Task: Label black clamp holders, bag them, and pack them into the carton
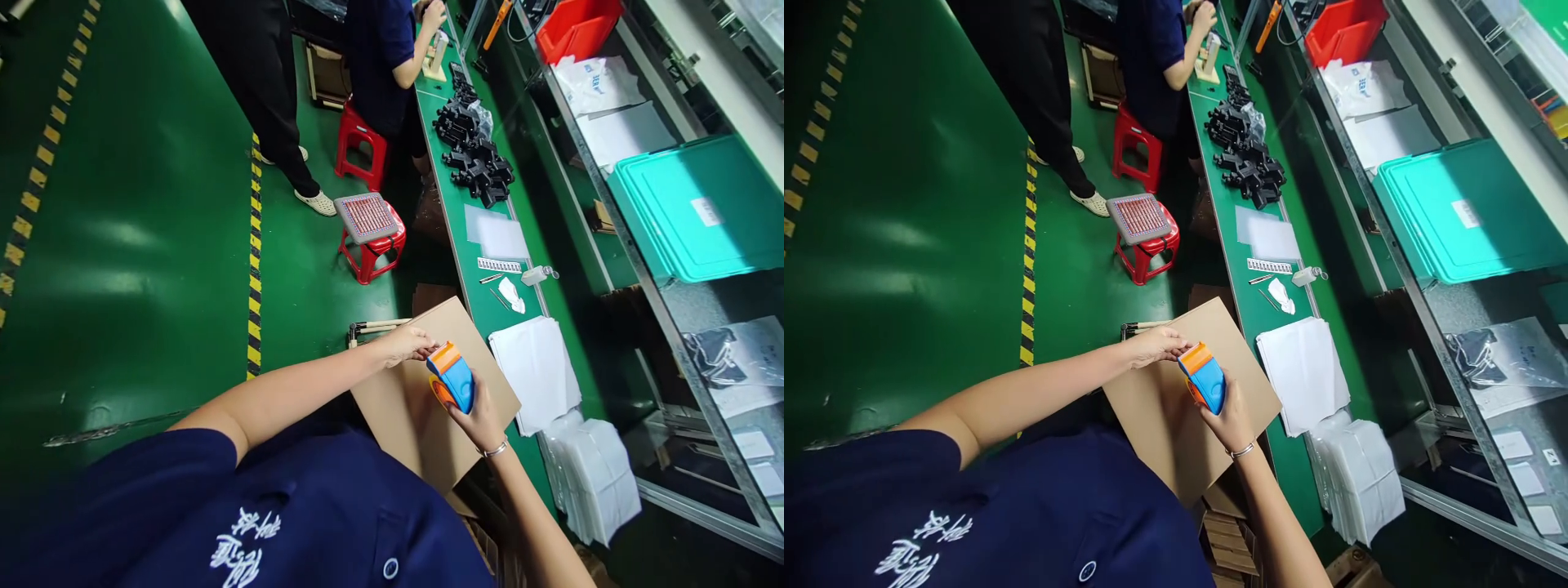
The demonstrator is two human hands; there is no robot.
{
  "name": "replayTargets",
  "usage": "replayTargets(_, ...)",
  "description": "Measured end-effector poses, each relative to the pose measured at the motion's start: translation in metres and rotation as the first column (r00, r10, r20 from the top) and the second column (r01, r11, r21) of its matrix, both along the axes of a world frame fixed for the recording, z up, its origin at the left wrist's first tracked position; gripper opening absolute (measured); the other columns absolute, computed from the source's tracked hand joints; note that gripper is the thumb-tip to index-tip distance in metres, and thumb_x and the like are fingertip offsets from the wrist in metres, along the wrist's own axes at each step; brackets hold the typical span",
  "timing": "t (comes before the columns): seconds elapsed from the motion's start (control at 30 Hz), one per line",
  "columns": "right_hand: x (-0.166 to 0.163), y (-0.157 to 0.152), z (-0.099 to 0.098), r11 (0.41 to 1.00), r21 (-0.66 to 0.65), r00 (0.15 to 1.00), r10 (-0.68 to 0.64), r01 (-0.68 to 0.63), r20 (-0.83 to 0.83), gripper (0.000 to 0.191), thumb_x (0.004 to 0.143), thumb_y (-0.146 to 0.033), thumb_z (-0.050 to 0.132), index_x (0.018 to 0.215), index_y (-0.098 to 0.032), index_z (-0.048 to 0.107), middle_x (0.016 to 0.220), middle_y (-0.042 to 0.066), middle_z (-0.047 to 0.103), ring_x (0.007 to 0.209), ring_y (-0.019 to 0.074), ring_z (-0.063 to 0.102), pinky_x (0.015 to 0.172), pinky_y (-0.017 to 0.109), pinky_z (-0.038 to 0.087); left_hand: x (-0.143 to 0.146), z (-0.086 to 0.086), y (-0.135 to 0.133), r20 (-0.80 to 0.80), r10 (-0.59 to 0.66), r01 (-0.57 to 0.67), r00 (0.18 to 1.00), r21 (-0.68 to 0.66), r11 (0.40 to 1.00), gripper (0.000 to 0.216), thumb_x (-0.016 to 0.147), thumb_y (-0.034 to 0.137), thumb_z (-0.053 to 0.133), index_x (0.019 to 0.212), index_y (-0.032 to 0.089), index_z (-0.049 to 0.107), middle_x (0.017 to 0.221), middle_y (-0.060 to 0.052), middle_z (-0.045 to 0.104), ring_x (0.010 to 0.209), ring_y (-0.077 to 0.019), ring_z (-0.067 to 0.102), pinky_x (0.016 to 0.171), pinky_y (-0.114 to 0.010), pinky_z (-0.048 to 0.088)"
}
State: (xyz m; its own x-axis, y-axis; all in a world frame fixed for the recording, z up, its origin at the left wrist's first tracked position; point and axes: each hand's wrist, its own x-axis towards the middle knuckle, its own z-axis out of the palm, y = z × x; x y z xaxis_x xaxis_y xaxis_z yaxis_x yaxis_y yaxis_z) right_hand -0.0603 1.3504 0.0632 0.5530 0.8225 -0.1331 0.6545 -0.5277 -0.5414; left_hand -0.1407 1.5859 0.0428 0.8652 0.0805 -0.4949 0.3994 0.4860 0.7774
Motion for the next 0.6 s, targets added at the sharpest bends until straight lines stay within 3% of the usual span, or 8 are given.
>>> replayTargets(0.2,0.001,-0.002,0.002,0.998,0.038,0.997,0.043,-0.045,0.063,0.075,0.08,-0.039,0.061,0.144,-0.02,0.025,0.127,0.016,0.053,0.113,0.0319,0.058,0.091,0.051,0.051,0.008,-0.004,0.003,-0.082,0.006,-0.017,0.997,-0.139,0.99,0.019,0.072,0.024,0.076,0.075,0.011,0.063,0.067,-0.004,0.066,0.061,-0.0107,0.063,0.066,-0.025,0.051)
replayTargets(0.37,-0.004,0.004,0.008,0.988,-0.127,0.985,0.107,-0.09,0.132,0.074,0.084,-0.04,0.056,0.149,-0.019,0.028,0.103,0.011,0.056,0.083,0.0258,0.063,0.073,0.043,0.055,0.021,-0.01,0.006,-0.147,0.032,-0.039,0.989,-0.044,0.998,0.018,0.067,0.018,0.079,0.064,0.012,0.062,0.055,0.0,0.062,0.053,-0.0094,0.059,0.062,-0.024,0.051)
replayTargets(0.47,-0.004,0.004,0.017,0.967,-0.226,0.977,0.154,-0.118,0.15,0.068,0.085,-0.039,0.056,0.148,-0.025,0.035,0.098,0.009,0.054,0.079,0.0242,0.062,0.069,0.039,0.055,0.031,-0.012,0.038,-0.201,0.073,-0.061,0.977,0.065,0.996,0.021,0.065,0.013,0.079,0.059,0.013,0.059,0.047,0.003,0.055,0.048,-0.0086,0.055,0.06,-0.025,0.051)
replayTargets(0.6,0.0,-0.006,0.032,0.92,-0.378,0.968,0.178,-0.099,0.178,0.067,0.085,-0.036,0.056,0.149,-0.029,0.034,0.092,0.006,0.054,0.075,0.0226,0.062,0.064,0.034,0.052,0.037,-0.013,0.12,-0.274,0.187,-0.12,0.943,0.245,0.962,0.022,0.067,0.007,0.076,0.057,0.014,0.057,0.043,0.006,0.048,0.048,-0.0067,0.052,0.068,-0.026,0.053)
